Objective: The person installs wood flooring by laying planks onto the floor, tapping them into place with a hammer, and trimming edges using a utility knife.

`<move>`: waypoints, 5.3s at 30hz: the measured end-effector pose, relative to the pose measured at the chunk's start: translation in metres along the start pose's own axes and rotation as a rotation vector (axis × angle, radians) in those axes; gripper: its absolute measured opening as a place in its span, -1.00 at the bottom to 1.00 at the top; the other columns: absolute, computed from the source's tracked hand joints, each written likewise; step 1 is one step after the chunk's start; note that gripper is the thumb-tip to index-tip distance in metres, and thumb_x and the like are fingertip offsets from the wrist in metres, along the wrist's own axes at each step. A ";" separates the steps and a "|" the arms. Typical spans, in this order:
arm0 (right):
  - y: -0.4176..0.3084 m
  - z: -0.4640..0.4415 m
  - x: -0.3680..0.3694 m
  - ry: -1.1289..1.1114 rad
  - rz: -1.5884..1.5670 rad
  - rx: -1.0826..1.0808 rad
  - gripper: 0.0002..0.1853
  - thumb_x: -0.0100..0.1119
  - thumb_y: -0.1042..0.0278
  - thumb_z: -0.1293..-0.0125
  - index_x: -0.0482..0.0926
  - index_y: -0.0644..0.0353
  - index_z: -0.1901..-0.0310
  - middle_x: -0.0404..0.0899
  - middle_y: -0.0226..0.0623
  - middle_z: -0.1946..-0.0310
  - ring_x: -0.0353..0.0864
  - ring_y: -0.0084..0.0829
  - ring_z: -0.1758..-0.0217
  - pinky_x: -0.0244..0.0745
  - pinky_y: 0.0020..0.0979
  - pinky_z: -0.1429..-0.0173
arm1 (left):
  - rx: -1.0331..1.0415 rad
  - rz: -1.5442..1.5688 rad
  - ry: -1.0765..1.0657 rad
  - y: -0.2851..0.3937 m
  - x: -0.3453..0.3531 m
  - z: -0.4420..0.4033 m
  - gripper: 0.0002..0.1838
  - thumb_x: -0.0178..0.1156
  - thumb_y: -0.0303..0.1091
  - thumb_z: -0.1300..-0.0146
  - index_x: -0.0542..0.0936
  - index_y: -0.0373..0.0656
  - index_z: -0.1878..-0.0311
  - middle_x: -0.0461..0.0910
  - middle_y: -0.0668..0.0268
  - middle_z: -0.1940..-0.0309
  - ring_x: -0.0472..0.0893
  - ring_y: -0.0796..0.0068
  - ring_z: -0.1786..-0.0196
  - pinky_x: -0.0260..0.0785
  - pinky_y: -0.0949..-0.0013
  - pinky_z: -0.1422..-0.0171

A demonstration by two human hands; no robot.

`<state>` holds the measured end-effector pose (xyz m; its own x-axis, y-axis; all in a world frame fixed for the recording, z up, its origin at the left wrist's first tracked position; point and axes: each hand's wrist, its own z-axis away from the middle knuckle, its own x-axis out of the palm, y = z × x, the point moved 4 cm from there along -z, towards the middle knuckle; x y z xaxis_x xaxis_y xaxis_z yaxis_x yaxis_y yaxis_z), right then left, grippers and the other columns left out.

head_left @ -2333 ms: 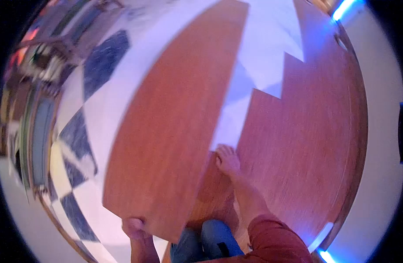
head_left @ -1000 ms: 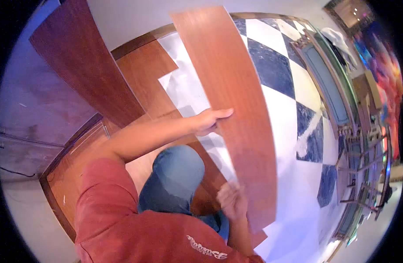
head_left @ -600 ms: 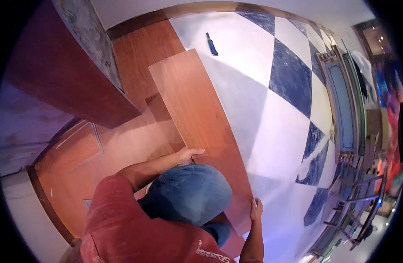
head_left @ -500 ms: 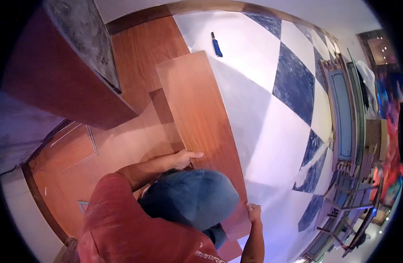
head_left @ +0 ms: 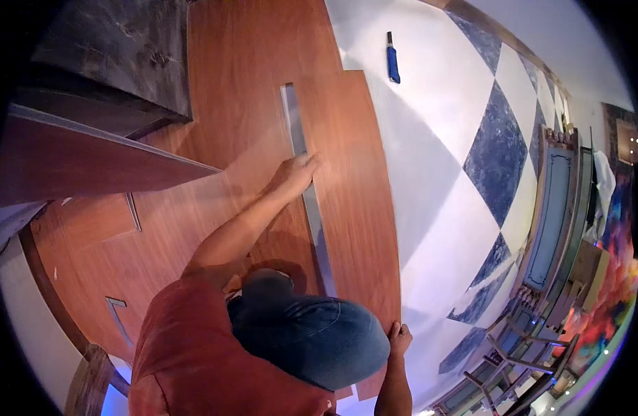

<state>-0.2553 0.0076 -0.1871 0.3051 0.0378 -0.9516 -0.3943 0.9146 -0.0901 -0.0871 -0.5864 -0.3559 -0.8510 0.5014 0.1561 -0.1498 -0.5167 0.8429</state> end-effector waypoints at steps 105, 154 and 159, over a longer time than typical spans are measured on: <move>-0.012 -0.033 0.040 -0.248 -0.082 0.060 -0.28 0.05 -0.21 -0.62 0.37 0.29 0.56 0.38 -0.22 0.67 0.33 -0.35 0.51 0.28 -0.09 0.36 | 0.507 -1.430 0.332 0.051 -0.083 -0.085 -0.27 0.08 -0.07 -0.52 0.25 -0.23 -0.64 0.11 0.23 -0.70 -0.01 0.17 -0.75 -0.24 -0.09 -0.79; -0.008 -0.044 0.134 -0.206 -0.143 0.294 -0.27 0.07 -0.40 -0.48 0.56 0.31 0.34 0.65 0.20 0.33 0.62 0.29 0.19 0.48 0.16 0.05 | 0.877 -1.711 0.336 0.046 -0.101 -0.109 -0.43 0.07 -0.17 -0.56 0.46 -0.31 -0.50 0.39 -0.01 -0.57 0.32 -0.09 -0.61 0.07 -0.03 -0.73; -0.005 -0.053 0.128 -0.214 -0.165 0.328 -0.23 0.02 -0.51 -0.44 0.69 0.23 0.28 0.71 0.11 0.25 0.69 0.20 0.09 0.55 0.11 -0.03 | 0.875 -1.708 0.314 0.043 -0.102 -0.130 -0.40 0.00 -0.11 -0.60 0.40 -0.29 -0.55 0.36 0.01 -0.59 0.29 -0.04 -0.64 0.12 -0.03 -0.71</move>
<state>-0.2602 -0.0132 -0.3242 0.5280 -0.0691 -0.8464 -0.0386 0.9937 -0.1052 -0.0718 -0.7501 -0.4029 -0.1639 -0.1522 -0.9747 -0.6172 0.7866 -0.0191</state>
